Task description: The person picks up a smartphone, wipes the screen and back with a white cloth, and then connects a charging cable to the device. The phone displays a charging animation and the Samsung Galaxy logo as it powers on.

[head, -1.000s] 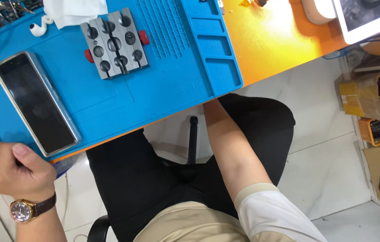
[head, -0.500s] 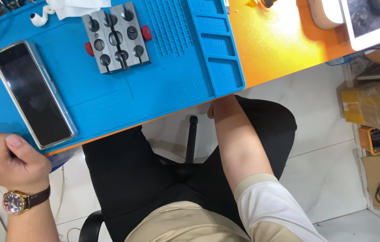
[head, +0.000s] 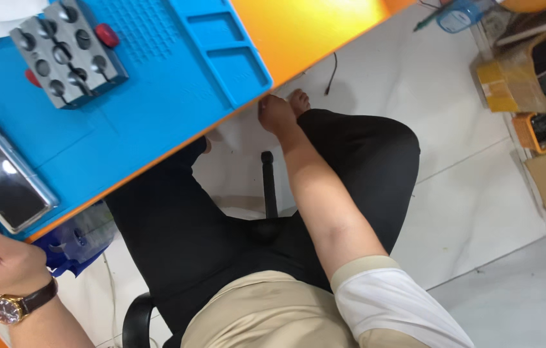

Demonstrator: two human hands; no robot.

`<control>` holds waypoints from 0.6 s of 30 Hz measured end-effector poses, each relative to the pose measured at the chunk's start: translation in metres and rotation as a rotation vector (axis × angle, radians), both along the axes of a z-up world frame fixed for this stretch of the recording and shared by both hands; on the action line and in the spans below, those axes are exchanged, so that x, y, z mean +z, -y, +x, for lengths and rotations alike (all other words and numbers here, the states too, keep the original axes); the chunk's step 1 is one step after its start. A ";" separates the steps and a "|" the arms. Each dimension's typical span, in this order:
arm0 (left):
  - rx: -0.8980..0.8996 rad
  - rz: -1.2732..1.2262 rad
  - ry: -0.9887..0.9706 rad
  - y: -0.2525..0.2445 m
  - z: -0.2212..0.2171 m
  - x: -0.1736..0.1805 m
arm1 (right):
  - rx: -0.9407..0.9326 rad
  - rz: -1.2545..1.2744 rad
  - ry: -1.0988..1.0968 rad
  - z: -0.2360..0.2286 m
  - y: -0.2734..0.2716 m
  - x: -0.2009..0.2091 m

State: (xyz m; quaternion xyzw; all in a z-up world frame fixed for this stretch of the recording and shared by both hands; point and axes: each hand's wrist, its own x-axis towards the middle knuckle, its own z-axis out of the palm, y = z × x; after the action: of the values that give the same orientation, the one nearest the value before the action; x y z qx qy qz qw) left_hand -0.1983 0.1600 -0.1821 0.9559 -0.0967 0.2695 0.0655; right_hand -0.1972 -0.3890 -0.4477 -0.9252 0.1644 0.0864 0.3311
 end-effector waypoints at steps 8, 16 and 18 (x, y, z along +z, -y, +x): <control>-0.124 0.090 0.106 -0.016 0.016 -0.012 | 0.209 -0.088 -0.443 -0.058 0.068 0.015; -0.125 0.035 0.091 0.012 0.017 0.012 | -0.334 0.245 -0.301 -0.069 0.091 0.050; -0.155 0.003 0.043 0.020 0.018 0.020 | -0.379 0.205 -0.257 -0.065 0.093 0.057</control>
State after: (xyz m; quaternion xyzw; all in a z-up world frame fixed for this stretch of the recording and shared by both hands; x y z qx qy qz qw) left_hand -0.1807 0.1400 -0.1622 0.9396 -0.1722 0.2841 0.0828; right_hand -0.2623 -0.4820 -0.3909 -0.8209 0.3659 0.1557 0.4099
